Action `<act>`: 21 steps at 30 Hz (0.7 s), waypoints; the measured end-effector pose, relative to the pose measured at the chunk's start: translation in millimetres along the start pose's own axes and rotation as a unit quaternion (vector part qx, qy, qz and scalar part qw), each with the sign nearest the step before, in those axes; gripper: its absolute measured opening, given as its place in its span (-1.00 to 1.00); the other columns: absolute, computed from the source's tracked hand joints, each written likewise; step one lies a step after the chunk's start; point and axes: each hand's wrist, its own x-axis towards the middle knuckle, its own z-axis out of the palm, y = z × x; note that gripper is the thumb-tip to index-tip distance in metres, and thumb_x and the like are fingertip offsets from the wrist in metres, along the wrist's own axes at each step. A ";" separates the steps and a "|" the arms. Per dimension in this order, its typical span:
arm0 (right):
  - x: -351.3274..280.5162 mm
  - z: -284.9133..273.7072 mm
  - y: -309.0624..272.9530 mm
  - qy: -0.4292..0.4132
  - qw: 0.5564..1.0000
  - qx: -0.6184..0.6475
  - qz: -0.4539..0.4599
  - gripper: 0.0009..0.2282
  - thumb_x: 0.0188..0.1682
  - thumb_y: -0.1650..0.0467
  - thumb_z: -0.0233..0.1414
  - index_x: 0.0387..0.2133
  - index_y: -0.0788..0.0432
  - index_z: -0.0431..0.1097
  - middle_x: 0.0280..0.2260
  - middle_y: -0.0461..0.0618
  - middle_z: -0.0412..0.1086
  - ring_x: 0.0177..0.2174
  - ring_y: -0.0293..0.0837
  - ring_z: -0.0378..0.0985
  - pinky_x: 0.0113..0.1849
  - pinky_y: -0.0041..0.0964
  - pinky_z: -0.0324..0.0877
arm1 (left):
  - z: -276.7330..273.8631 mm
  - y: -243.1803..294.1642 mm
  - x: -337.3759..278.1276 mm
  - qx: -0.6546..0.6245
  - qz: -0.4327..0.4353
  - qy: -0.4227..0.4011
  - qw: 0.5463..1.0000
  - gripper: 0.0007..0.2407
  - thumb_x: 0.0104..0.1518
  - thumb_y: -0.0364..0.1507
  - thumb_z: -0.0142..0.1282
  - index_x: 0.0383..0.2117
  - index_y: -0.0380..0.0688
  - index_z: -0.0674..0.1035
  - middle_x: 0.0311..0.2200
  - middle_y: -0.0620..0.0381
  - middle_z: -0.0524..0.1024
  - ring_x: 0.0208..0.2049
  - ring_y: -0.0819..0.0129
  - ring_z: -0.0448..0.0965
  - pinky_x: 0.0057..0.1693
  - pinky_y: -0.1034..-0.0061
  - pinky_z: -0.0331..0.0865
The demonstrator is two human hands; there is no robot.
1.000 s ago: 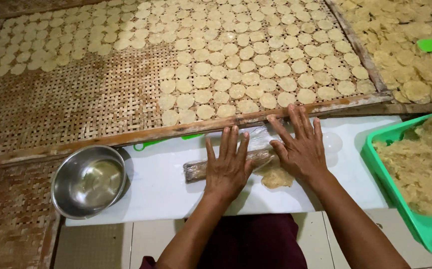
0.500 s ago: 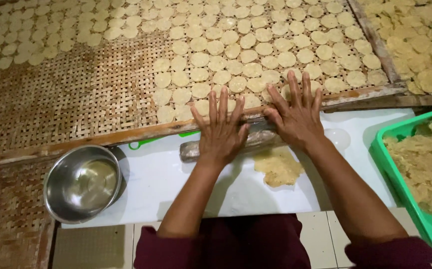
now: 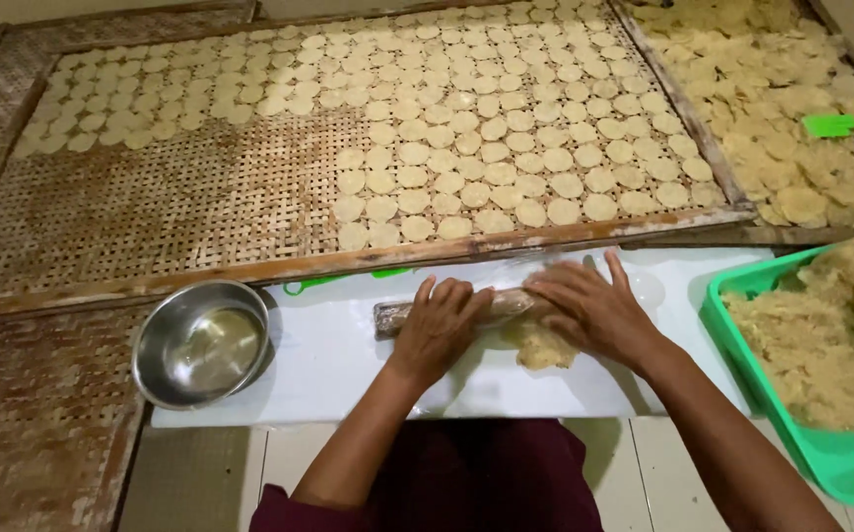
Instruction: Rolling out food paste and cutting it into circular discs to dry on a large bamboo tray.
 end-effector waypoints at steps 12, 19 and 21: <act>54.8 -61.3 4.2 -0.128 0.991 -0.033 0.021 -0.51 -0.25 0.16 0.14 0.04 -0.27 0.36 -0.13 -0.10 0.51 -0.03 0.02 0.57 0.18 0.12 0.21 | 49.4 -30.6 33.7 0.009 -0.042 0.008 0.999 -0.58 0.15 -0.13 0.12 0.12 0.14 0.38 -0.31 0.22 0.34 -0.26 0.19 0.48 -0.18 0.12 0.42; 35.5 -94.9 -22.4 0.048 0.973 -0.215 -0.061 -0.39 -0.06 0.32 0.05 0.31 -0.30 0.07 0.06 -0.03 0.36 0.15 0.02 0.36 0.29 0.19 -0.08 | -151.4 -16.8 102.4 -0.279 -0.195 -0.312 0.887 -0.50 -0.10 -0.14 0.25 -0.03 -0.09 0.50 -0.18 -0.30 0.61 -0.02 -0.34 0.58 0.05 -0.16 0.39; 33.9 -88.6 -14.7 0.160 0.963 -0.208 -0.057 -0.42 -0.27 0.30 0.22 0.12 -0.27 0.30 -0.28 -0.15 0.37 -0.18 -0.09 0.52 0.03 -0.07 0.36 | -161.3 -12.0 105.9 -0.263 -0.152 -0.309 0.901 -0.53 -0.08 -0.26 0.23 0.03 -0.05 0.49 -0.16 -0.30 0.61 -0.02 -0.32 0.58 0.05 -0.17 0.42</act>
